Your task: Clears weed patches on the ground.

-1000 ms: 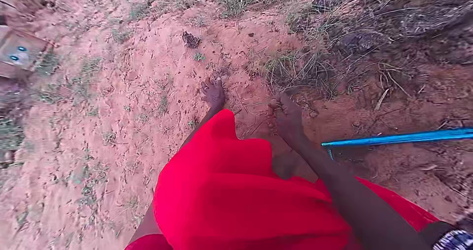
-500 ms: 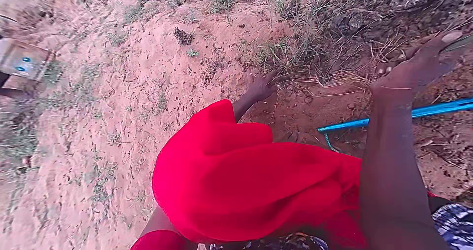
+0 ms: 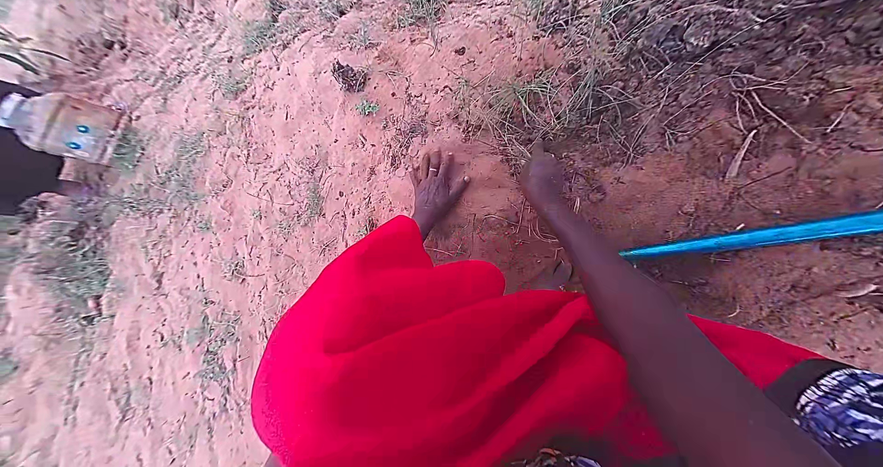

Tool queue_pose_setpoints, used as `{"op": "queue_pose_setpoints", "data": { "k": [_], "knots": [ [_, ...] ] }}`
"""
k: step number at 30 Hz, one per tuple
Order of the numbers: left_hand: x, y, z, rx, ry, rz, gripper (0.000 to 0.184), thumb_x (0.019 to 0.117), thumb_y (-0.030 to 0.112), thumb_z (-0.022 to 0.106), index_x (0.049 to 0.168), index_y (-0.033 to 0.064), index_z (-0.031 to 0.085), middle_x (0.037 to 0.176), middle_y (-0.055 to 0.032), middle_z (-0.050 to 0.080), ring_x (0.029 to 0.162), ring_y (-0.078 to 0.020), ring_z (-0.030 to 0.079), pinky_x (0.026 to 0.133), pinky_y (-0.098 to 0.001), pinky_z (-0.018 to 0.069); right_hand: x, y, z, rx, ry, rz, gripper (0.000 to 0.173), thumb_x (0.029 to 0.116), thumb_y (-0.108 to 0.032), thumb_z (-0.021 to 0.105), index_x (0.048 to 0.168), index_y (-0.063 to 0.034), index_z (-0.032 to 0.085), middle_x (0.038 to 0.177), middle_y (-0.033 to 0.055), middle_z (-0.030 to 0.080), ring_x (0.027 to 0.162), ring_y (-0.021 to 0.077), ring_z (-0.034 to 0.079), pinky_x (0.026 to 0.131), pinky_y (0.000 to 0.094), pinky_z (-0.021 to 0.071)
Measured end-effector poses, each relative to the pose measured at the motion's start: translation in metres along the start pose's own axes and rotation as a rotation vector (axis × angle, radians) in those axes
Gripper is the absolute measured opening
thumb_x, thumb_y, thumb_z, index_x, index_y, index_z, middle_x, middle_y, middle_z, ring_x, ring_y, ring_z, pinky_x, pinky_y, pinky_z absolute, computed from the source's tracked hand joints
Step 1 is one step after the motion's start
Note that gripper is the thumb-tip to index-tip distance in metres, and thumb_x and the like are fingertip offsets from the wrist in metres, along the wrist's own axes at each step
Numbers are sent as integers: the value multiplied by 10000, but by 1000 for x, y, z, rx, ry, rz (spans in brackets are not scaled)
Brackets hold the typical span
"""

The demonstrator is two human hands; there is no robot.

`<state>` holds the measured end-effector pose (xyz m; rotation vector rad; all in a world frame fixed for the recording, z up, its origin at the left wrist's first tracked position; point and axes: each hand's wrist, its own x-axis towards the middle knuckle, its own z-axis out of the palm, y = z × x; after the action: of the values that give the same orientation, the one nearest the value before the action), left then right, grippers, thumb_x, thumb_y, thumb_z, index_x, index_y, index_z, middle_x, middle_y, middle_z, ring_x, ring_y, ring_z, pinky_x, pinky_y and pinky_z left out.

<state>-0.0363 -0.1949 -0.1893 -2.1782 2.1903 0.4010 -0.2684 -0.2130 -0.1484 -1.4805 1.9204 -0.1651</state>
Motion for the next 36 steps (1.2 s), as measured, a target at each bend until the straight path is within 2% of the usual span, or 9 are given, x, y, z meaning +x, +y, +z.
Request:
{"op": "queue_pose_setpoints", "data": {
  "k": [3,6,8,15,18,22,28,32,36],
  "knots": [
    [1,-3,2,-52,19,-33,779,981,706,397,1594,226,371,1680,-151,268,1566,-376,186,1231,-645,116,14,-5,8,-72,20,-109,379,1036,-98,502,1391,30,536,1356,296,579,1218,481,607,949,642,515],
    [7,3,4,-41,22,-20,770,965,731,380,1582,270,396,1677,-151,276,1564,-382,194,1215,-671,119,31,7,26,-84,213,-453,289,965,34,563,1221,7,697,1306,296,627,1278,501,551,1060,613,452],
    [7,1,7,-61,38,-11,773,963,730,377,1573,257,417,1672,-155,289,1562,-386,196,1215,-669,116,36,9,38,1,244,-623,323,963,59,553,1234,-15,713,1255,298,659,1228,513,590,1050,619,453],
    [8,1,8,-26,46,-14,747,983,716,343,1576,267,408,1667,-154,299,1551,-394,225,1203,-674,142,58,-3,28,494,278,-139,380,1111,-234,432,1288,58,598,1042,270,704,1016,417,697,933,578,529],
    [8,2,9,-46,46,-18,740,986,709,354,1577,266,409,1667,-155,299,1554,-389,220,1209,-672,122,52,-5,23,442,160,-135,394,1108,-239,455,1379,14,588,1252,286,666,1189,442,645,1035,599,480],
    [9,1,7,-47,62,-17,718,998,688,358,1564,254,430,1664,-151,309,1552,-376,236,1212,-659,133,22,2,25,434,130,-139,395,1098,-200,452,1431,-32,582,1293,286,654,1226,458,621,1056,615,459],
    [8,1,11,-56,61,-21,703,1012,676,341,1572,257,415,1672,-159,286,1551,-396,227,1207,-680,121,-16,55,-30,234,412,-213,296,1023,-219,592,1180,19,674,986,272,718,944,463,708,810,643,533],
    [7,2,12,-41,58,-33,705,1015,677,321,1573,255,415,1675,-151,282,1553,-387,228,1212,-674,119,-13,105,-81,83,319,189,393,991,-235,614,1330,-37,619,1219,293,667,1172,488,632,932,682,487],
    [8,2,11,-41,55,-37,708,1014,677,316,1573,254,417,1671,-154,291,1553,-386,229,1216,-672,111,3,132,-76,98,334,326,498,1013,-182,526,1504,-102,507,1303,287,643,1213,471,622,953,666,484]
  ]
}}
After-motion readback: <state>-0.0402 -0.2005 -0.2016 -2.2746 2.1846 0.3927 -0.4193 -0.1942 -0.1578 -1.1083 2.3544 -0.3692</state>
